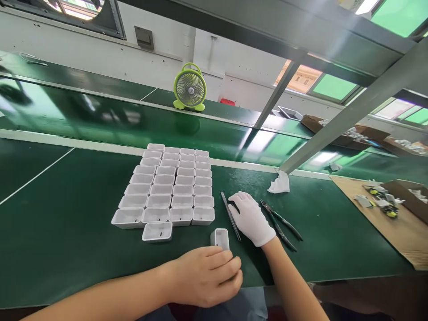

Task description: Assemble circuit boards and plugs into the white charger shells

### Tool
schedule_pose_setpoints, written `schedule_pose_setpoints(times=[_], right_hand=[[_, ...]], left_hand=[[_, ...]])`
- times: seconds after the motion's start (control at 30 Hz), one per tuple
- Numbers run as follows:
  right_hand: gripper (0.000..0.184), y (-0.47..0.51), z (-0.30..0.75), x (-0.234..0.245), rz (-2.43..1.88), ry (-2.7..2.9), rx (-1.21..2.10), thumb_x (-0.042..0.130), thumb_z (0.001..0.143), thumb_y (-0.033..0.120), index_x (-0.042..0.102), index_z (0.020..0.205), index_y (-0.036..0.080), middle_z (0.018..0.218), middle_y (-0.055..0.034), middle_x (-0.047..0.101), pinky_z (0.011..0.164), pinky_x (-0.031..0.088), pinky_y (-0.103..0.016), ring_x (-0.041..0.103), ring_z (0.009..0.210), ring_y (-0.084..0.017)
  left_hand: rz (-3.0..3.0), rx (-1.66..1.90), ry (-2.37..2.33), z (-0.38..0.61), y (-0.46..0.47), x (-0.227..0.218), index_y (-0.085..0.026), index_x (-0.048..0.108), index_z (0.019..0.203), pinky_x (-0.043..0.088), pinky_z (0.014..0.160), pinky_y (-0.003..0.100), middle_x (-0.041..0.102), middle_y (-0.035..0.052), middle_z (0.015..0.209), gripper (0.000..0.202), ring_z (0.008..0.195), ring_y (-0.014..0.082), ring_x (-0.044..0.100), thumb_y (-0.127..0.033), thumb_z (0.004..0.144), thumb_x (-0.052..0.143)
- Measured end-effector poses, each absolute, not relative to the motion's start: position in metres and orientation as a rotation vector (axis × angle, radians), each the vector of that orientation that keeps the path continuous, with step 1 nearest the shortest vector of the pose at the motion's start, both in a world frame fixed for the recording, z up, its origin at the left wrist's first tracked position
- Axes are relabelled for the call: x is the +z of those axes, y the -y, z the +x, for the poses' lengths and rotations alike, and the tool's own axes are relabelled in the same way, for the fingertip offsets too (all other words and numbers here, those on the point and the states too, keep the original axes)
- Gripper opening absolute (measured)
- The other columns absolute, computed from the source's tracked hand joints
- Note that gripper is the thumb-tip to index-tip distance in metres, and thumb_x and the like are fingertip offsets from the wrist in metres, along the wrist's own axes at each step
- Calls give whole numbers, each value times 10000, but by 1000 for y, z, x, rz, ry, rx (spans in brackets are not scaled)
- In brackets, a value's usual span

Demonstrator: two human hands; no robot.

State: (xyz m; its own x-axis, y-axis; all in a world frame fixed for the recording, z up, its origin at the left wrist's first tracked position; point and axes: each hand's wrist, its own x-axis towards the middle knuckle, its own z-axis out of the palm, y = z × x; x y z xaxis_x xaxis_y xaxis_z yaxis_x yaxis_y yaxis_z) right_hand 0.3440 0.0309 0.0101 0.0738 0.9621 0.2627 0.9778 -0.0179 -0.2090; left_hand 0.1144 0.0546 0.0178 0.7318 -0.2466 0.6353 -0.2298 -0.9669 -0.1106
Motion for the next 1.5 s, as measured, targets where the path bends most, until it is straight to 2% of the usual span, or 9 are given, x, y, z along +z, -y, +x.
schedule_pose_setpoints(times=[0.27, 0.4, 0.57, 0.77, 0.93, 1.07, 1.27, 1.37, 1.5], right_hand=[[143, -31, 343, 13, -2037, 1948, -72, 527, 984, 165, 665, 1013, 188, 1038, -68, 660, 989, 486, -375, 567, 1075, -225], [150, -31, 343, 13, -2039, 1939, -68, 525, 983, 165, 665, 1028, 193, 1046, -68, 660, 986, 486, -378, 567, 1084, -227], [149, -31, 343, 13, -2036, 1937, -57, 525, 985, 168, 666, 1024, 197, 1054, -66, 662, 993, 482, -383, 567, 1086, -228], [153, -31, 343, 13, -2037, 1938, -46, 519, 988, 164, 661, 1036, 192, 1060, -63, 661, 996, 481, -383, 568, 1082, -229], [152, -32, 344, 13, -2037, 1945, -33, 523, 987, 164, 664, 1037, 192, 1072, -68, 662, 1009, 479, -390, 563, 1097, -232], [158, -32, 343, 13, -2043, 1945, -27, 516, 996, 175, 665, 1047, 193, 1087, -69, 662, 1019, 477, -394, 561, 1117, -235], [154, -31, 342, 14, -2049, 1954, -20, 520, 996, 175, 668, 1037, 186, 1077, -71, 662, 1014, 483, -397, 566, 1102, -235], [158, -31, 342, 14, -2049, 1960, -21, 518, 995, 173, 669, 1041, 179, 1082, -73, 661, 1016, 485, -404, 565, 1110, -240], [182, -31, 344, 14, -2047, 1969, -22, 497, 998, 160, 671, 1047, 173, 1073, -71, 661, 1010, 489, -406, 567, 1097, -240]], left_hand=[[-3169, -974, -31, 110, -65, 18, -93, 615, 1272, 525, 1032, 520, 610, 185, 1307, 435, 1291, 351, 504, -104, 856, 491], [-3072, -1003, -5, 112, -65, 18, -104, 615, 1247, 549, 1023, 457, 638, 172, 1236, 397, 1261, 299, 547, 9, 892, 480], [-3072, -1035, -150, 113, -65, 21, -128, 638, 1254, 565, 958, 350, 667, 123, 1139, 333, 1045, 219, 638, -33, 974, 484], [-3025, -1116, -105, 118, -64, 20, -136, 672, 1207, 435, 1090, 382, 733, 48, 1148, 318, 1155, 210, 613, -106, 1073, 384], [-3012, -1181, -203, 116, -65, 25, -96, 686, 1108, 489, 820, 351, 738, 45, 899, 241, 811, 168, 613, -81, 1036, 456], [-3007, -1201, -193, 115, -65, 25, -93, 677, 1089, 479, 747, 342, 715, 44, 839, 183, 761, 167, 587, -84, 1010, 512], [-3239, -1118, -119, 114, -65, 23, -97, 629, 1201, 508, 1035, 431, 709, 113, 1115, 272, 1121, 267, 609, -132, 949, 531], [-3294, -1038, -127, 111, -65, 24, -95, 592, 1271, 510, 1081, 480, 652, 159, 1288, 373, 1300, 337, 538, -113, 904, 528], [-3311, -995, -133, 111, -66, 25, -94, 568, 1292, 512, 1102, 516, 614, 181, 1363, 397, 1364, 365, 500, -101, 900, 505]])
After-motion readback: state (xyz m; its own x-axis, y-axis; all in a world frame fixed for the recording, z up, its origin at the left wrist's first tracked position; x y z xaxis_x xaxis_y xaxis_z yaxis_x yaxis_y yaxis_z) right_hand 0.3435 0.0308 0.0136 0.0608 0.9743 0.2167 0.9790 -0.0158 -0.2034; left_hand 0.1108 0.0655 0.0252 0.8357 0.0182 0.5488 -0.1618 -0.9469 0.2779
